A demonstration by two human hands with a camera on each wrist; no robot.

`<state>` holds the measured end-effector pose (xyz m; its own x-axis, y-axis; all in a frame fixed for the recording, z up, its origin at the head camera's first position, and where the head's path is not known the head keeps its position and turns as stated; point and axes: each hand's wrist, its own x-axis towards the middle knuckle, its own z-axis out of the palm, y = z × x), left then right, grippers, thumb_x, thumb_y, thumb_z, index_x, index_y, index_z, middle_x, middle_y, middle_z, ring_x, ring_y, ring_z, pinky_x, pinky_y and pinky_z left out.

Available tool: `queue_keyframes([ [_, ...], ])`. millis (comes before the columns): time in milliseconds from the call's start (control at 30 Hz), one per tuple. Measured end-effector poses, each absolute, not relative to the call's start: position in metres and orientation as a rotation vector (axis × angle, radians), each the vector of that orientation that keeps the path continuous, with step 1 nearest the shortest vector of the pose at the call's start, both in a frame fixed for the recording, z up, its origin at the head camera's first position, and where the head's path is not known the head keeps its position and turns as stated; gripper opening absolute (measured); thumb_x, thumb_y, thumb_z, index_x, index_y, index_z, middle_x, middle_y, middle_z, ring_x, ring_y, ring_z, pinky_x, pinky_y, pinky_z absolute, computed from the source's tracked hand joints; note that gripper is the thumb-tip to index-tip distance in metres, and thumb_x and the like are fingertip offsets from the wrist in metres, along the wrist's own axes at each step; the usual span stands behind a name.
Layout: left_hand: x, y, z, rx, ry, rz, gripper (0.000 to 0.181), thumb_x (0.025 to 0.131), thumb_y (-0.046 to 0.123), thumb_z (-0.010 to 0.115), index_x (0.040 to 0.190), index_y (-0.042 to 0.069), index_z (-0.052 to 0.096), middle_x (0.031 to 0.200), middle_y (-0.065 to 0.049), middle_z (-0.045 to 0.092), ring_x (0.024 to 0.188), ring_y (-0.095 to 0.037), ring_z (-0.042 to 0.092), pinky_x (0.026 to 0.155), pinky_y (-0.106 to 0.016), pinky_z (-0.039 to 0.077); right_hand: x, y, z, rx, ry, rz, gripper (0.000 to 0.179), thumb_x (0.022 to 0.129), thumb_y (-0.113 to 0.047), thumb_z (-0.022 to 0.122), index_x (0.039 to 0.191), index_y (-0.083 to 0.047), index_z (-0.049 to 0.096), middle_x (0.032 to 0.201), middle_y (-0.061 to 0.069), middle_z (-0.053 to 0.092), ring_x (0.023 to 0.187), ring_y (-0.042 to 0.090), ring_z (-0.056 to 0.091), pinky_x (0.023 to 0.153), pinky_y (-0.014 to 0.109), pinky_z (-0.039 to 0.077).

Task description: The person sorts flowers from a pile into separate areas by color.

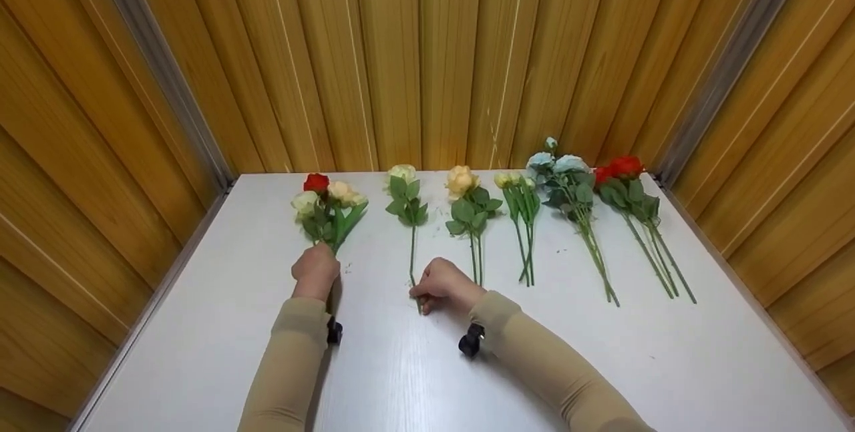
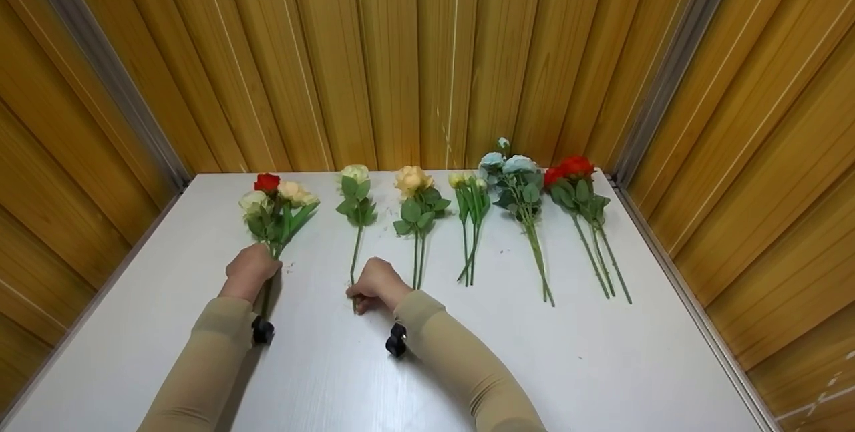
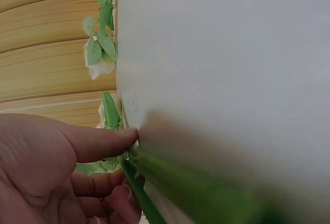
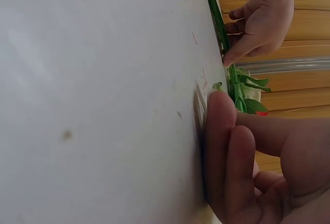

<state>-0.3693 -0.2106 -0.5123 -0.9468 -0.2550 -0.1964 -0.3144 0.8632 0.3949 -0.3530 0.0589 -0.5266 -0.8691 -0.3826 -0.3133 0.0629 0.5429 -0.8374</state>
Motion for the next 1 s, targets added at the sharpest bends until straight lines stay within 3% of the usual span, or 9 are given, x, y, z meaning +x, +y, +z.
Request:
queue_keyframes([
  [100,-0.370,-0.213,-0.511,-0.447,2.881,0.672,0.019,0.096,0.008,0.056,0.105,-0.002,0.069,0.103,-0.021,0.073,0.082,-0.024,0.060,0.073,-0.044,0.057,-0.352,0.059,-0.526,-0.251,2.298,-1.315,0.027,0.088,-0.005,0.076,0.063,-0.004,0.067,0.052,0.000,0.064,0.044,0.010,0.064,0.051,0.019,0.053],
  [267,-0.367,-0.217,-0.510,-0.432,2.885,0.755,0.022,0.096,0.014,0.063,0.106,-0.004,0.070,0.108,-0.023,0.073,0.087,-0.027,0.064,0.078,-0.047,0.058,-0.351,0.059,-0.528,-0.239,2.301,-1.326,0.025,0.088,-0.006,0.076,0.064,-0.006,0.066,0.054,0.001,0.065,0.044,0.010,0.064,0.049,0.019,0.052],
  [400,-0.365,-0.218,-0.507,-0.426,2.897,0.839,0.021,0.097,0.014,0.064,0.100,-0.006,0.071,0.099,-0.023,0.073,0.081,-0.027,0.063,0.072,-0.042,0.056,-0.350,0.059,-0.529,-0.242,2.306,-1.323,0.024,0.087,-0.006,0.076,0.065,-0.006,0.066,0.054,0.000,0.065,0.045,0.010,0.064,0.051,0.019,0.053],
  [533,-0.366,-0.219,-0.500,-0.449,2.919,0.908,0.015,0.096,0.005,0.058,0.091,-0.004,0.068,0.087,-0.017,0.068,0.073,-0.024,0.054,0.065,-0.036,0.049,-0.351,0.061,-0.529,-0.259,2.299,-1.326,0.025,0.088,-0.006,0.076,0.065,-0.007,0.065,0.055,0.001,0.066,0.045,0.011,0.065,0.053,0.021,0.055],
  [700,-0.366,-0.216,-0.490,-0.469,2.969,0.963,0.014,0.092,0.000,0.054,0.091,-0.004,0.068,0.089,-0.018,0.068,0.075,-0.024,0.053,0.065,-0.037,0.047,-0.352,0.062,-0.527,-0.262,2.291,-1.331,0.025,0.090,-0.010,0.077,0.068,-0.006,0.067,0.056,0.001,0.066,0.046,0.011,0.065,0.051,0.021,0.056],
  [867,-0.366,-0.211,-0.485,-0.444,2.986,0.981,0.018,0.097,0.005,0.058,0.098,-0.007,0.071,0.100,-0.025,0.072,0.078,-0.025,0.054,0.070,-0.040,0.050,-0.352,0.063,-0.526,-0.224,2.283,-1.342,0.027,0.093,-0.018,0.077,0.071,-0.004,0.068,0.055,0.002,0.066,0.045,0.011,0.065,0.048,0.021,0.054],
  [1000,-0.364,-0.207,-0.485,-0.410,3.003,1.074,0.020,0.099,0.012,0.064,0.094,-0.006,0.072,0.097,-0.024,0.074,0.077,-0.024,0.058,0.068,-0.038,0.050,-0.350,0.064,-0.528,-0.201,2.295,-1.355,0.032,0.094,-0.022,0.076,0.069,-0.005,0.067,0.053,0.001,0.064,0.044,0.010,0.063,0.048,0.020,0.053],
])
